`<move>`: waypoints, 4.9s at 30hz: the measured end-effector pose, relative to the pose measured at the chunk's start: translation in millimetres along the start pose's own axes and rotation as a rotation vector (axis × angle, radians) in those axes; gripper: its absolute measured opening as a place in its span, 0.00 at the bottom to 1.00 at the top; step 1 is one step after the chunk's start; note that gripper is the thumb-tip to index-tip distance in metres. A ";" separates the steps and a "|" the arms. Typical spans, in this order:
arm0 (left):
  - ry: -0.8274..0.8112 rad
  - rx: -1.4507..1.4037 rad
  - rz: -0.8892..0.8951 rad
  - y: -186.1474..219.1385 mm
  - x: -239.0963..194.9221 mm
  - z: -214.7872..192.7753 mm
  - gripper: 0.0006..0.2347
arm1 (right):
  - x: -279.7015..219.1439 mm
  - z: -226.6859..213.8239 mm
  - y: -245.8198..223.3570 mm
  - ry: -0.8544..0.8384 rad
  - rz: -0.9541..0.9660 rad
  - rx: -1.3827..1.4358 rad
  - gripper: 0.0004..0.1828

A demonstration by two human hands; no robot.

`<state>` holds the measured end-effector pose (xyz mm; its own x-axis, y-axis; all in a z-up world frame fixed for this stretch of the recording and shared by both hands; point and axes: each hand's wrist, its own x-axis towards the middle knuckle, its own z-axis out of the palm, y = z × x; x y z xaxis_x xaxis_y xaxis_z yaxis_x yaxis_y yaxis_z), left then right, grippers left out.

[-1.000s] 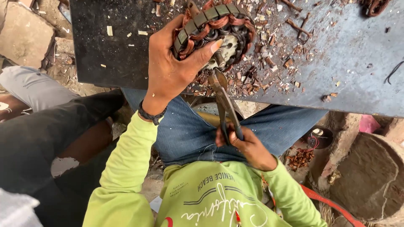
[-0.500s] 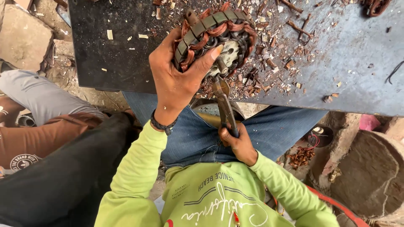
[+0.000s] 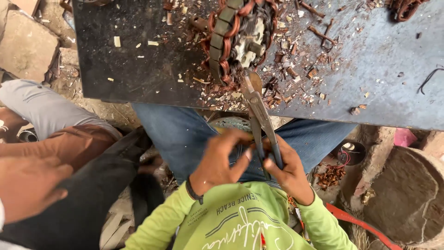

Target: Stripping old copper windings from a fan motor stator using a pair of pliers.

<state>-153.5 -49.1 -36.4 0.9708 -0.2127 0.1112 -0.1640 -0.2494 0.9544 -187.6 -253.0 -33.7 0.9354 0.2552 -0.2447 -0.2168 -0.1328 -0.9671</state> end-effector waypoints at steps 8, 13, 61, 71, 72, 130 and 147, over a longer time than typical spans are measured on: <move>-0.609 -0.543 -0.138 -51.0 -17.3 42.0 0.21 | -1.7 14.8 24.3 0.269 0.151 -0.405 0.10; -0.630 -0.846 -0.527 -75.1 -36.7 60.2 0.06 | -2.2 10.4 57.0 0.119 0.371 0.139 0.13; -0.039 -0.110 0.107 -18.1 137.4 -86.2 0.15 | 17.4 18.3 -4.2 0.037 0.305 -0.080 0.19; -0.093 -0.334 0.048 -19.8 134.3 -90.9 0.20 | 15.9 7.4 79.7 -0.165 0.278 0.363 0.21; -0.071 -0.276 0.012 -19.0 135.3 -88.6 0.21 | 20.0 8.0 81.8 -0.186 0.267 0.409 0.23; 0.021 -0.001 0.091 -5.0 126.2 -80.1 0.19 | 4.7 27.3 84.7 -0.089 0.403 0.266 0.16; 0.110 0.090 0.163 3.5 133.8 -76.7 0.23 | -17.4 26.0 1.7 0.105 0.310 0.749 0.26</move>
<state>-10.7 -6.0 3.0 0.9424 -0.1542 0.2967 -0.3310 -0.3046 0.8931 -211.5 -232.8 -32.8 0.8154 0.2159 -0.5371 -0.5645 0.5023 -0.6550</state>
